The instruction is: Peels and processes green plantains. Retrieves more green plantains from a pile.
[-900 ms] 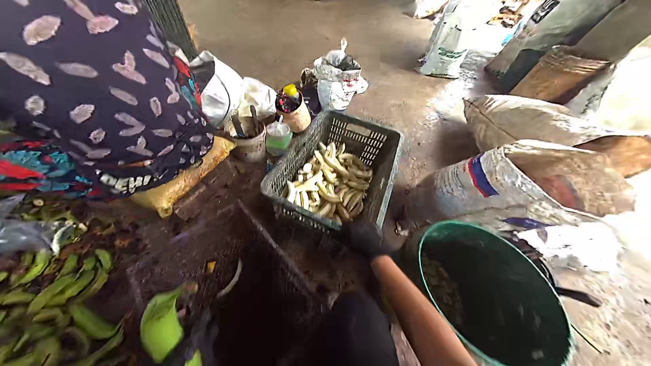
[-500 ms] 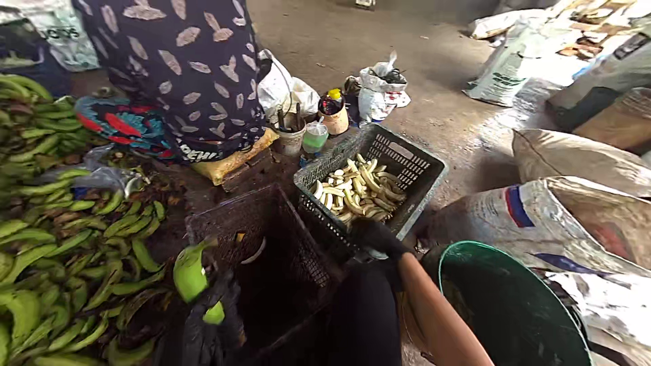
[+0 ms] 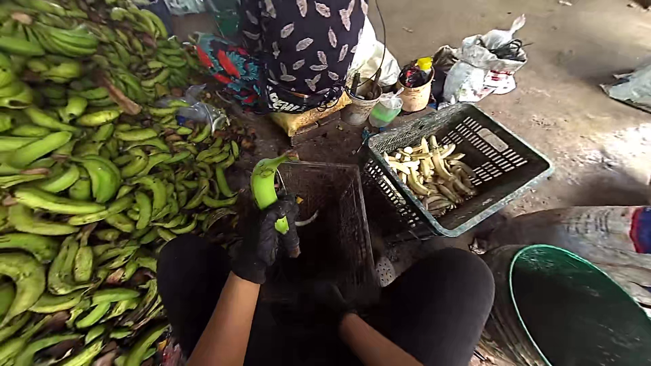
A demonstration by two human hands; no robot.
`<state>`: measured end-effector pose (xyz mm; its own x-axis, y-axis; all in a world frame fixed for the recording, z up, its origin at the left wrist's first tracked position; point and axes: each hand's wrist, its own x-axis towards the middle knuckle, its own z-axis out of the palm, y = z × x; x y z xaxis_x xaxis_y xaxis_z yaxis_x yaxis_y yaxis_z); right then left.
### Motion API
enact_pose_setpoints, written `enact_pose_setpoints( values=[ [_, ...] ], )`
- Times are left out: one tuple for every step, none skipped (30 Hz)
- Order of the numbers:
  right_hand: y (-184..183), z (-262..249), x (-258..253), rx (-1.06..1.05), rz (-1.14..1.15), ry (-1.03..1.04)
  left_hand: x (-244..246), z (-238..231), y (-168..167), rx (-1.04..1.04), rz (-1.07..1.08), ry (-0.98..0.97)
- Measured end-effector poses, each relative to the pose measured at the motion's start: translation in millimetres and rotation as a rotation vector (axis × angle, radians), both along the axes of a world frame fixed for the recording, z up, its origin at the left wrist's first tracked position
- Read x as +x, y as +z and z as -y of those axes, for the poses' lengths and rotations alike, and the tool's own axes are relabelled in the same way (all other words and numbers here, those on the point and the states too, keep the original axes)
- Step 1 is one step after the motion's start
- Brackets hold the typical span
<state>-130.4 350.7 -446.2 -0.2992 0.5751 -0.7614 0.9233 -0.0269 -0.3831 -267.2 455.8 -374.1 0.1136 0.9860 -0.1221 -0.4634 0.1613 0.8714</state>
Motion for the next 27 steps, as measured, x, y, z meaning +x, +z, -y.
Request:
enact_pose_setpoints(
  values=[
    [-5.9,1.7,0.5,-0.025,0.025,-0.002,-2.2,3.8,-1.9,-0.012,-0.011,0.006],
    [-13.8,0.6,9.3,-0.027,0.052,-0.007,-4.2,6.4,-4.6,-0.02,-0.011,0.009],
    [-18.4,-2.1,23.7,-0.008,0.045,-0.046,-5.0,8.8,-7.6,-0.037,-0.018,0.019],
    [-18.1,-4.9,38.7,0.041,-0.018,-0.149,-4.3,12.1,-9.6,-0.067,-0.039,0.034],
    [-10.8,-8.5,49.5,0.121,-0.178,-0.32,-2.5,15.8,-10.2,-0.1,-0.072,0.046],
    [-7.4,-13.2,54.6,0.224,-0.464,-0.516,0.6,18.5,-10.6,-0.125,-0.089,0.044],
    [-2.9,-20.0,52.9,0.276,-0.801,-0.647,5.3,21.2,-9.4,-0.138,-0.098,0.024],
    [4.1,-27.6,47.1,0.253,-1.08,-0.701,11.8,24.5,-7.3,-0.146,-0.097,-0.001],
    [9.5,-33.1,39.9,0.186,-1.279,-0.722,18.2,28.6,-4.8,-0.154,-0.106,-0.036],
    [11.6,-36.0,31.7,0.132,-1.382,-0.764,23.3,32.1,-3.6,-0.166,-0.129,-0.067],
    [9.9,-37.4,25.9,0.092,-1.425,-0.827,26.6,34.5,-3.5,-0.177,-0.184,-0.064],
    [7.6,-37.4,23.4,0.061,-1.427,-0.903,25.5,36.9,-2.7,-0.181,-0.287,-0.03],
    [4.9,-37.9,24.5,0.031,-1.432,-0.954,23.0,38.0,1.5,-0.172,-0.394,0.031],
    [1.5,-39.2,27.4,0.004,-1.447,-0.999,19.9,38.0,7.8,-0.152,-0.456,0.103],
    [-1.3,-39.4,30.3,-0.009,-1.453,-1.051,16.8,37.5,13.1,-0.135,-0.464,0.172],
    [-5.4,-39.4,33.7,-0.019,-1.469,-1.086,13.3,35.1,15.6,-0.128,-0.453,0.212],
    [-11.4,-40.7,37.6,-0.044,-1.507,-1.094,8.8,31.4,14.1,-0.126,-0.461,0.221],
    [-15.3,-42.3,40.4,-0.065,-1.544,-1.085,4.3,27.9,9.7,-0.113,-0.505,0.21],
    [-15.9,-44.7,41.2,-0.071,-1.569,-1.077,0.3,25.7,3.7,-0.08,-0.569,0.185],
    [-13.7,-47.5,41.1,-0.061,-1.592,-1.069,-1.6,24.9,-2.8,-0.028,-0.642,0.15],
    [-10.6,-51.9,40.6,-0.048,-1.621,-1.063,-1.8,24.4,-8.1,0.036,-0.726,0.112],
    [-7.0,-57.0,38.8,-0.021,-1.63,-1.061,-2.4,24.9,-10.3,0.088,-0.814,0.04],
    [-2.7,-60.9,36.2,-0.026,-1.636,-1.104,-3.8,25.8,-10.9,0.117,-0.897,-0.055],
    [4.0,-64.0,33.6,-0.038,-1.638,-1.158,-5.5,25.4,-11.8,0.139,-0.979,-0.142],
    [11.4,-67.0,30.9,-0.056,-1.624,-1.222,-7.7,22.8,-14.1,0.147,-1.07,-0.214],
    [18.5,-70.4,27.3,-0.069,-1.61,-1.295,-9.8,19.2,-15.6,0.146,-1.152,-0.268],
    [24.0,-73.8,23.9,-0.097,-1.639,-1.341,-11.9,15.3,-16.7,0.134,-1.219,-0.311]
  ],
)
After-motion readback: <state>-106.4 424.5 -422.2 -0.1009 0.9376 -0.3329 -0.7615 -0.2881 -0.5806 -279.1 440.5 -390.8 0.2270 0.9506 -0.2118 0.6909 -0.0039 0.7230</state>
